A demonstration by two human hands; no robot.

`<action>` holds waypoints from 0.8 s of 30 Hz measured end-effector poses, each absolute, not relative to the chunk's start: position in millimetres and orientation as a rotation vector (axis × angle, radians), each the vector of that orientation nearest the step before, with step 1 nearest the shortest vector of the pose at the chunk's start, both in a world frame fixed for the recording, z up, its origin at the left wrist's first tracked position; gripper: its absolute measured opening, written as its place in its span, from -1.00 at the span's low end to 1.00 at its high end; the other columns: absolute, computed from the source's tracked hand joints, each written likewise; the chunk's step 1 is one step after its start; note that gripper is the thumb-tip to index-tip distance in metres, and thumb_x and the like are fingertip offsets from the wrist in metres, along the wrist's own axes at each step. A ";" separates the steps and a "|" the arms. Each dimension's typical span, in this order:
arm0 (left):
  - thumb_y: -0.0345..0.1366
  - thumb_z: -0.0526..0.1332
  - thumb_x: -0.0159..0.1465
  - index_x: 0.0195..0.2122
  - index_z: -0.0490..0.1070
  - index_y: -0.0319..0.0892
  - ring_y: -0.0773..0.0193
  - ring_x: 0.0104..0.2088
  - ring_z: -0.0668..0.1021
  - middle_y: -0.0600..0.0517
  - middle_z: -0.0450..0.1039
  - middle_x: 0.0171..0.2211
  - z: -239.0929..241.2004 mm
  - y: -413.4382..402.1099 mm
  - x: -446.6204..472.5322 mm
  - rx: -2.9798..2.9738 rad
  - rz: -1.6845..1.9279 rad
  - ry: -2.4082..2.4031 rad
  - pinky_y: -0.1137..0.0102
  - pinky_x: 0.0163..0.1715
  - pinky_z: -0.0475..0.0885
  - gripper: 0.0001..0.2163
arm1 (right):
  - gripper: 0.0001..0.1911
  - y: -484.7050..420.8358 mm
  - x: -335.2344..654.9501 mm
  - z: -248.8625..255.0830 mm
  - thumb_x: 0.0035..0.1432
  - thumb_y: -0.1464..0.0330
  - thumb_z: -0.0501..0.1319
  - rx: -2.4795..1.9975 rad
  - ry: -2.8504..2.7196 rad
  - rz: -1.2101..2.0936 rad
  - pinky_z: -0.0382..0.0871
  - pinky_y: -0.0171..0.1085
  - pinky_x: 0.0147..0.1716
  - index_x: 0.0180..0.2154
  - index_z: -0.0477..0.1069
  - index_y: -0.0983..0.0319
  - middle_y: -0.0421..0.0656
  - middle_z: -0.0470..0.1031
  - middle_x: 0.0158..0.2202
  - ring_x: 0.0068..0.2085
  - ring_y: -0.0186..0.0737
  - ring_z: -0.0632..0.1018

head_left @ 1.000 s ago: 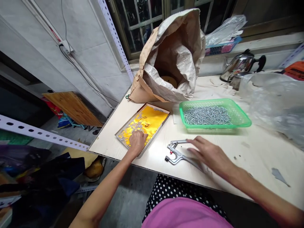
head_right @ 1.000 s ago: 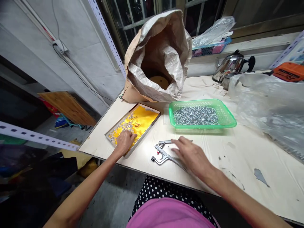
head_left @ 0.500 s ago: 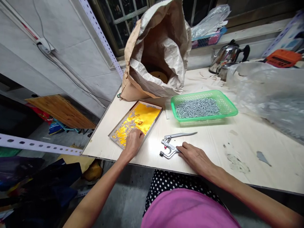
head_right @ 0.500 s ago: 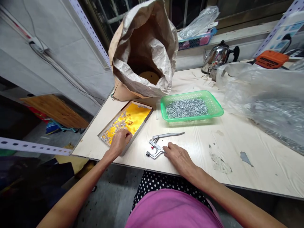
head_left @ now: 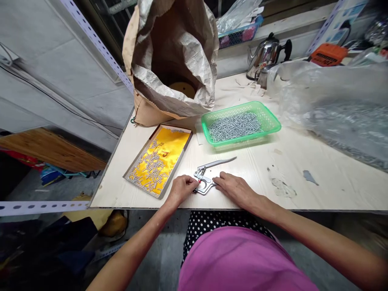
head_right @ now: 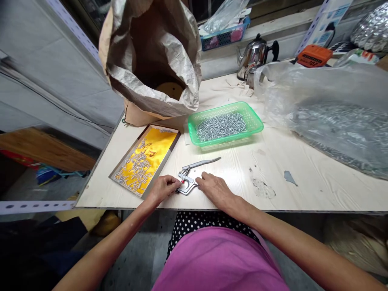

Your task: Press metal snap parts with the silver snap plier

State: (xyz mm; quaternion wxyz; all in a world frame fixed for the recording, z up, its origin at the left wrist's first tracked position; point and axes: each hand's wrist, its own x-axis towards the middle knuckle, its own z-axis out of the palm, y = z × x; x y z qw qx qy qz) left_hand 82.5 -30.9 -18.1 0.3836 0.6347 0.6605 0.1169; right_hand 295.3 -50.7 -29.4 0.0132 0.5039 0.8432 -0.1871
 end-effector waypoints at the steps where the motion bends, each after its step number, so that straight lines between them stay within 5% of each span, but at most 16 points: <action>1: -0.21 0.23 0.14 -0.47 0.54 -0.23 0.32 -0.48 0.51 0.05 0.52 -0.52 -18.2 -30.6 82.6 1.631 0.290 1.686 0.48 -0.45 0.30 -0.80 | -0.82 -50.4 295.7 -30.1 0.35 0.37 0.05 1.567 2.632 -0.586 0.20 -0.32 -0.36 -0.11 0.41 0.20 -0.11 0.42 -0.18 -0.20 -0.23 0.46; 10: -0.30 0.21 0.16 -0.53 0.42 -0.22 0.43 -0.71 0.34 0.17 0.29 -0.74 -19.9 -18.9 83.4 1.293 0.067 1.636 0.51 -0.64 0.26 -0.85 | -0.83 -49.7 299.0 -31.3 0.34 0.37 0.07 1.524 2.668 -0.516 0.13 -0.29 -0.41 -0.12 0.40 0.19 -0.11 0.41 -0.20 -0.23 -0.21 0.44; 17: -0.33 0.25 0.13 -0.63 0.34 -0.22 0.42 -0.71 0.38 0.14 0.32 -0.76 -11.0 -6.3 85.9 1.263 -0.148 1.555 0.50 -0.58 0.36 -0.78 | -0.83 -50.0 299.6 -32.5 0.33 0.40 0.07 1.486 2.688 -0.472 0.12 -0.28 -0.42 -0.10 0.40 0.19 -0.10 0.41 -0.19 -0.23 -0.19 0.44; 24: -0.30 0.30 0.16 -0.51 0.38 -0.24 0.39 -0.70 0.43 0.14 0.35 -0.74 -9.0 -20.4 85.9 1.150 -0.149 1.566 0.47 -0.56 0.41 -0.83 | -0.80 -51.2 306.7 -34.1 0.29 0.28 0.15 1.468 2.806 -0.445 0.28 -0.23 -0.29 -0.09 0.43 0.19 -0.05 0.43 -0.14 -0.16 -0.12 0.44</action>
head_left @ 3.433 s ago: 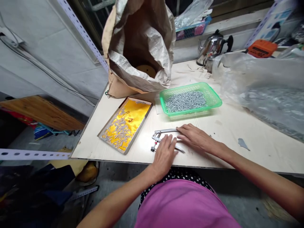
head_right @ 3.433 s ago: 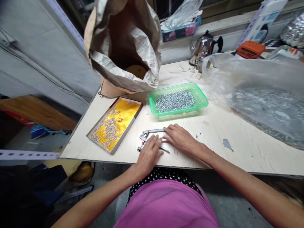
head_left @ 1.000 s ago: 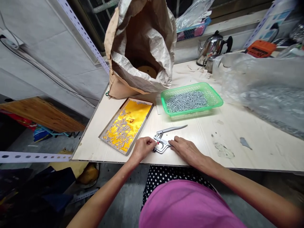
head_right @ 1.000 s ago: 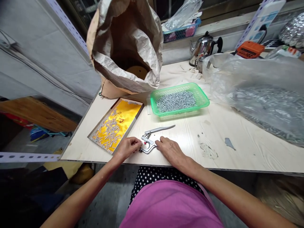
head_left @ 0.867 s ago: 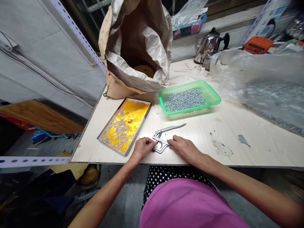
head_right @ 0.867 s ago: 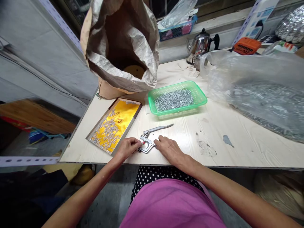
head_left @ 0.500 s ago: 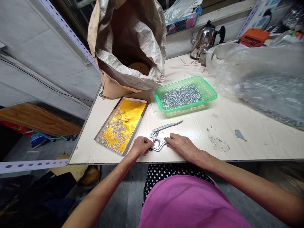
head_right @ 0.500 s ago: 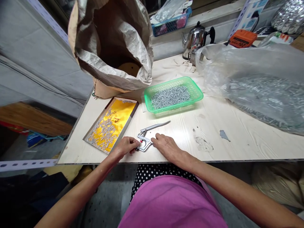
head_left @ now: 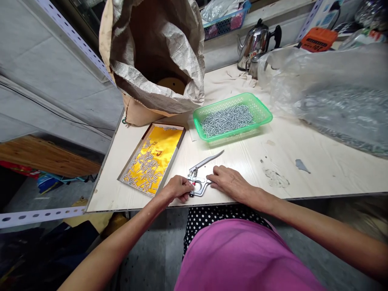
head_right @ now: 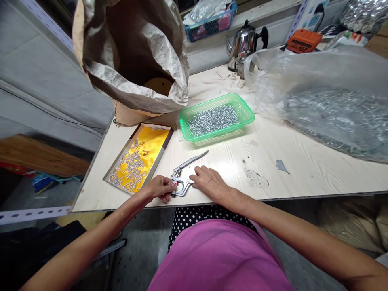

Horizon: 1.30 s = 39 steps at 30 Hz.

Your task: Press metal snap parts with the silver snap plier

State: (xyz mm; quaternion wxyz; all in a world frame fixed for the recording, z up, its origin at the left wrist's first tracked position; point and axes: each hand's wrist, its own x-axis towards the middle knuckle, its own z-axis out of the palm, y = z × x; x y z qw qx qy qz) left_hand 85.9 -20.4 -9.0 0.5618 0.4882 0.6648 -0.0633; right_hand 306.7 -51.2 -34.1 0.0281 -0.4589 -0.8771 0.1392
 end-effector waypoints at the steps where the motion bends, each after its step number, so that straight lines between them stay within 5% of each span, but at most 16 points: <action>1: -0.29 0.31 0.16 -0.49 0.39 -0.24 0.40 -0.70 0.43 0.14 0.36 -0.74 -9.7 -23.3 84.3 1.133 -0.139 1.566 0.47 -0.56 0.41 -0.84 | -0.72 -50.1 309.8 -34.3 0.27 0.22 0.18 -1.386 -2.673 0.417 0.32 -0.19 -0.22 -0.03 0.42 0.20 -0.02 0.42 -0.06 -0.09 -0.07 0.43; 6: -0.31 0.30 0.18 -0.44 0.40 -0.24 0.42 -0.70 0.41 0.16 0.36 -0.72 -13.6 -34.8 78.3 1.072 -0.106 1.576 0.50 -0.60 0.37 -0.86 | -0.09 -35.5 325.2 -39.4 0.09 -0.11 0.21 -1.348 -2.611 0.317 0.10 0.17 0.18 0.29 0.08 0.30 0.20 0.08 0.32 0.31 0.25 0.10; 11: -0.27 0.31 0.17 -0.48 0.38 -0.23 0.42 -0.72 0.40 0.17 0.34 -0.72 -15.9 -42.6 77.6 1.077 -0.073 1.590 0.49 -0.60 0.38 -0.82 | 0.11 -23.4 324.1 -40.0 -0.09 -0.15 0.31 -1.365 -2.747 0.391 -0.09 0.27 0.24 0.31 0.03 0.32 0.22 0.12 0.30 0.32 0.29 0.09; 29: -0.18 0.27 0.20 -0.45 0.39 -0.21 0.36 -0.66 0.41 0.16 0.31 -0.72 -12.7 -57.4 73.2 1.165 -0.109 1.651 0.45 -0.55 0.37 -0.79 | -0.22 -46.7 313.7 -27.1 0.05 0.19 0.38 -1.352 -2.648 0.454 0.01 0.17 0.19 0.22 0.19 0.31 0.04 0.47 0.01 0.04 0.05 0.40; 34: -0.20 0.15 0.31 -0.38 0.47 -0.20 0.21 -0.31 0.52 -0.02 0.48 -0.36 -2.0 -71.0 75.9 1.993 0.047 1.756 0.35 -0.28 0.40 -0.78 | -0.35 -50.7 312.4 -31.3 0.08 0.29 0.36 -1.322 -2.632 0.455 0.03 0.09 0.16 0.17 0.23 0.26 -0.03 0.50 -0.06 -0.03 -0.02 0.43; 37: -0.23 0.21 0.29 -0.11 0.45 -0.19 0.10 -0.06 0.46 -0.07 0.45 -0.10 -3.8 -71.2 90.1 2.344 0.120 1.554 0.25 -0.08 0.40 -0.80 | -0.35 -51.1 311.2 -33.5 0.11 0.30 0.34 -1.299 -2.630 0.418 0.05 0.08 0.15 0.18 0.21 0.26 -0.03 0.50 -0.04 -0.03 -0.02 0.42; 39: -0.25 0.30 0.21 0.06 0.35 -0.21 0.02 0.10 0.36 -0.13 0.37 0.07 -9.5 -64.9 103.4 2.497 0.095 1.391 0.17 0.07 0.33 -0.60 | -0.35 -50.4 310.8 -35.2 0.13 0.30 0.32 -1.277 -2.622 0.396 0.07 0.09 0.13 0.21 0.18 0.25 -0.04 0.50 -0.03 -0.03 -0.01 0.42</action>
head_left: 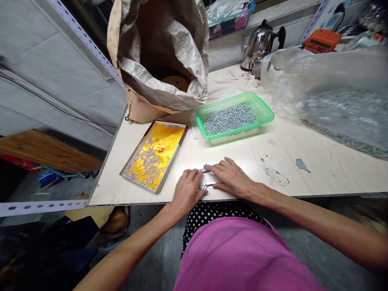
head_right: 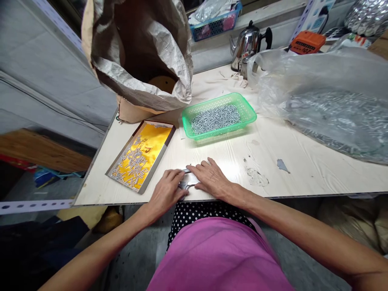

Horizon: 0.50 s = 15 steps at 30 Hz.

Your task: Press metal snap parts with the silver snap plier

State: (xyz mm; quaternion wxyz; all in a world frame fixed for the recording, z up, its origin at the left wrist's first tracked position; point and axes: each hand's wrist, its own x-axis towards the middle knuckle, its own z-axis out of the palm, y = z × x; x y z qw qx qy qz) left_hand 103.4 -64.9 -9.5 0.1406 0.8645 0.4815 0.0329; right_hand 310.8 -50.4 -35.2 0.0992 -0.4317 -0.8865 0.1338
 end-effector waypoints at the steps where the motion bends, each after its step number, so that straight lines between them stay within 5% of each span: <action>1: -0.27 0.32 0.20 0.10 0.29 -0.23 0.00 0.14 0.32 -0.16 0.32 0.12 -12.8 -60.5 109.9 2.543 0.068 1.323 0.14 0.12 0.30 -0.54 | -0.34 -49.8 311.0 -36.0 0.14 0.30 0.30 -1.262 -2.614 0.390 0.09 0.09 0.12 0.23 0.15 0.24 -0.03 0.50 -0.03 -0.02 -0.01 0.42; 8: -0.20 0.27 0.23 0.16 0.20 -0.26 0.02 -0.01 0.38 -0.15 0.35 0.04 -20.2 -36.4 130.6 2.593 -0.105 1.237 0.15 -0.02 0.37 -0.49 | -0.20 -47.6 318.8 -38.0 0.12 0.26 0.30 -1.291 -2.610 0.380 0.25 0.01 0.02 0.28 0.03 0.33 0.09 0.42 0.06 0.04 0.05 0.40; 15: -0.03 0.18 0.30 0.05 0.32 -0.17 0.06 -0.05 0.39 -0.09 0.38 -0.08 -18.9 -28.7 142.1 2.549 -0.113 1.376 0.22 -0.15 0.38 -0.60 | -0.70 -28.8 323.0 -29.6 0.19 0.28 0.27 -1.389 -2.716 0.302 0.25 -0.15 -0.16 -0.08 0.41 0.30 0.00 0.47 -0.14 -0.11 -0.02 0.43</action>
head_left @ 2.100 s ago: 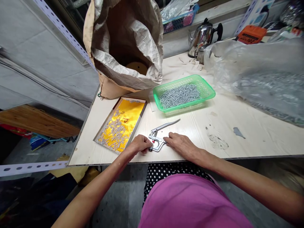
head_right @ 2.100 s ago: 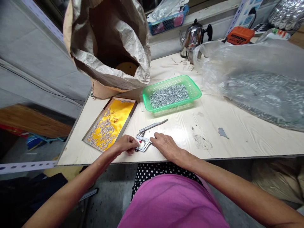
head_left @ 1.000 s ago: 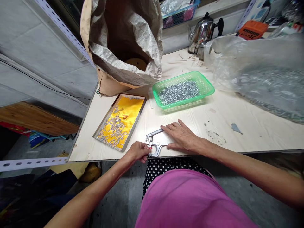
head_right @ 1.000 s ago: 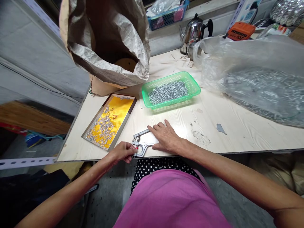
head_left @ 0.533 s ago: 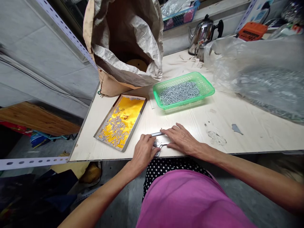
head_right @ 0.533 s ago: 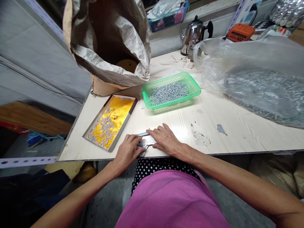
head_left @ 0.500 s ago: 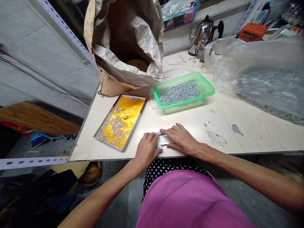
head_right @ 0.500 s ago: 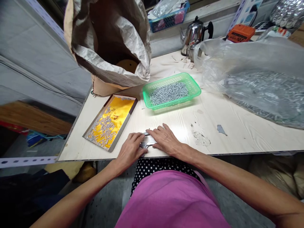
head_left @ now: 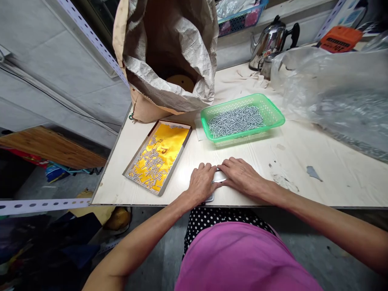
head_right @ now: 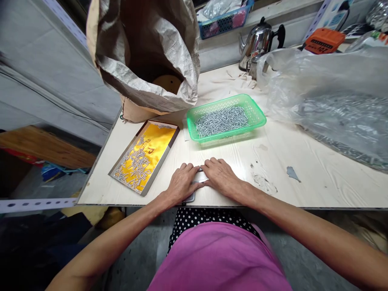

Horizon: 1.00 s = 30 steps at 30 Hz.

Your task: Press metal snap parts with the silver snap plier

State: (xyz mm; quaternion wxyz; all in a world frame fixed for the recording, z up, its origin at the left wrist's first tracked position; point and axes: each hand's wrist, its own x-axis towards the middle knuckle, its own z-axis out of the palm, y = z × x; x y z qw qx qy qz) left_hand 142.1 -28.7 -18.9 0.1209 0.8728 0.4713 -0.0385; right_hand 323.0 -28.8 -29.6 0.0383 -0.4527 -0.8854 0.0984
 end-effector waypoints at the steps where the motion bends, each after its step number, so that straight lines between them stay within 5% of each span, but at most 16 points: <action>1: -0.03 0.16 0.31 0.00 0.35 -0.17 0.07 -0.06 0.39 -0.08 0.39 -0.09 -19.5 -27.9 144.4 2.539 -0.114 1.402 0.24 -0.17 0.37 -0.64 | -0.76 -24.8 323.1 -29.6 0.20 0.29 0.25 -1.374 -2.738 0.295 0.23 -0.17 -0.18 -0.13 0.43 0.29 -0.02 0.47 -0.18 -0.13 -0.04 0.43; 10: -0.09 0.16 0.33 -0.15 0.43 -0.14 0.09 -0.09 0.42 -0.05 0.43 -0.16 -16.7 -19.6 150.4 2.493 -0.147 1.462 0.27 -0.21 0.38 -0.76 | -0.79 -5.3 323.2 -36.8 0.28 0.29 0.17 -1.276 -2.817 0.317 0.23 -0.19 -0.22 -0.22 0.45 0.32 -0.02 0.48 -0.28 -0.20 -0.10 0.45; 15: -0.13 0.26 0.26 0.19 0.23 -0.15 0.04 0.08 0.37 -0.12 0.33 0.11 -22.5 -25.3 136.7 2.414 0.192 1.560 0.18 0.02 0.37 -0.50 | -0.44 -6.7 332.8 -42.4 0.20 0.13 0.24 -1.186 -2.635 0.329 0.31 -0.03 -0.04 0.12 0.28 0.31 0.09 0.39 0.04 0.05 0.05 0.39; 19: -0.21 0.13 0.35 0.12 0.33 -0.14 0.12 0.07 0.42 -0.11 0.38 0.06 -22.1 -39.1 108.0 2.161 0.585 1.712 0.26 0.06 0.34 -0.67 | -0.45 -24.0 339.2 -42.1 0.23 0.23 0.22 -1.100 -2.571 0.323 0.24 0.07 0.11 0.19 0.21 0.25 0.13 0.20 0.23 0.24 0.08 0.23; 25: -0.20 0.06 0.36 -0.29 0.46 -0.20 0.24 -0.26 0.53 -0.03 0.51 -0.29 -21.9 -65.2 67.7 1.747 0.548 1.958 0.42 -0.22 0.36 -0.75 | -0.74 -30.8 311.6 -27.1 0.33 0.41 0.07 -1.055 -2.654 0.338 0.34 -0.16 -0.16 0.00 0.41 0.25 -0.03 0.45 -0.13 -0.11 -0.12 0.42; 30: -0.12 0.11 0.31 -0.18 0.49 -0.20 0.26 -0.34 0.55 -0.02 0.55 -0.29 -40.4 -86.2 66.1 1.548 0.547 1.897 0.45 -0.34 0.36 -0.72 | -0.76 -19.0 261.2 -28.3 0.36 0.44 0.02 -0.829 -2.903 0.346 0.26 -0.26 -0.29 -0.10 0.44 0.25 -0.08 0.42 -0.17 -0.21 -0.21 0.41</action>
